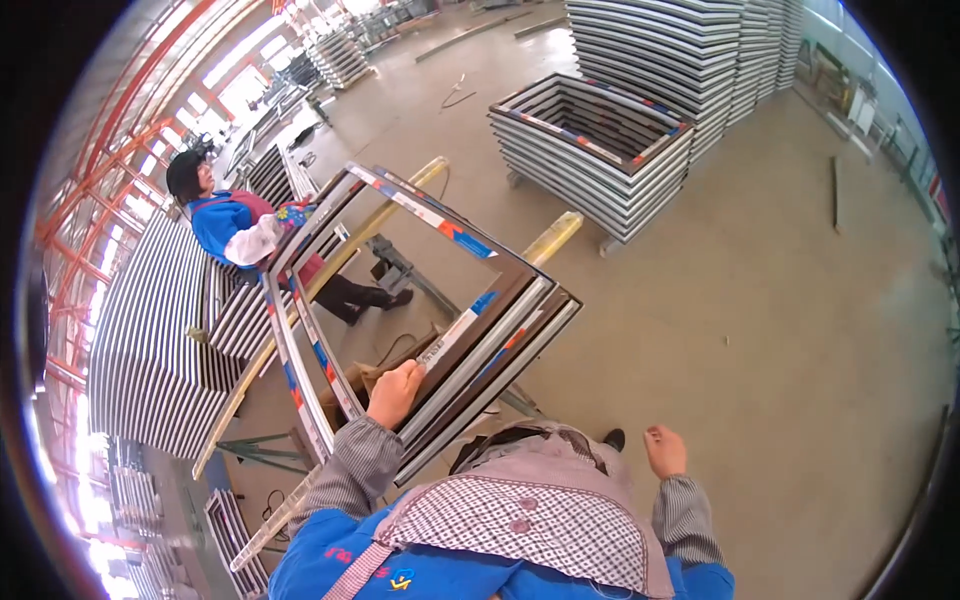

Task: Assembling and organizing metal window frames on a fabrication floor.

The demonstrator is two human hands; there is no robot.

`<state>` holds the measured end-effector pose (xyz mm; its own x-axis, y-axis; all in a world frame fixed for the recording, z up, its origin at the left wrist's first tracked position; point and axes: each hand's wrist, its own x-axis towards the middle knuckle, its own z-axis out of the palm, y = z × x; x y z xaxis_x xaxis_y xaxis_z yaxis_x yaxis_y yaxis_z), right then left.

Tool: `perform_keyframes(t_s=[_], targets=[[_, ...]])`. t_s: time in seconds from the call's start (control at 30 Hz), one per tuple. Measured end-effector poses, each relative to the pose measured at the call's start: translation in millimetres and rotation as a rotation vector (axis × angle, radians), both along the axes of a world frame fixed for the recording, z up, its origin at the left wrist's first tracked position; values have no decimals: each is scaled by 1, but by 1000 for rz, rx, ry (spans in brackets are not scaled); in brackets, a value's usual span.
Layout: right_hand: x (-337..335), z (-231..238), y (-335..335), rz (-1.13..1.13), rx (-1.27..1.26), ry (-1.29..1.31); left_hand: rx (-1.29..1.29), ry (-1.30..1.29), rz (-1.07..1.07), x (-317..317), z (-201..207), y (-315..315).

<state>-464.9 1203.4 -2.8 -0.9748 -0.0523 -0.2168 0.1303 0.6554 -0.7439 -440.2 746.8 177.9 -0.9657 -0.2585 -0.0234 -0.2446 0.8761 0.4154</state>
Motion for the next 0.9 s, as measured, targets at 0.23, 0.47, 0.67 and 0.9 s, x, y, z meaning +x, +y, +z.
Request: perform_keyframes(t_s=[0.23, 0.47, 0.67, 0.9], targets=[[6, -31, 46, -3, 28, -92, -52, -49, 39, -12, -24, 28], [-7, -45, 67, 42, 78, -196, -79, -81, 130, -17, -46, 33], [-24, -56, 90, -15, 22, -219, 40, -139, 131, -28, -48, 22], [-46, -83, 118, 30, 112, -195, 895, -578, 516, -66, -113, -29]])
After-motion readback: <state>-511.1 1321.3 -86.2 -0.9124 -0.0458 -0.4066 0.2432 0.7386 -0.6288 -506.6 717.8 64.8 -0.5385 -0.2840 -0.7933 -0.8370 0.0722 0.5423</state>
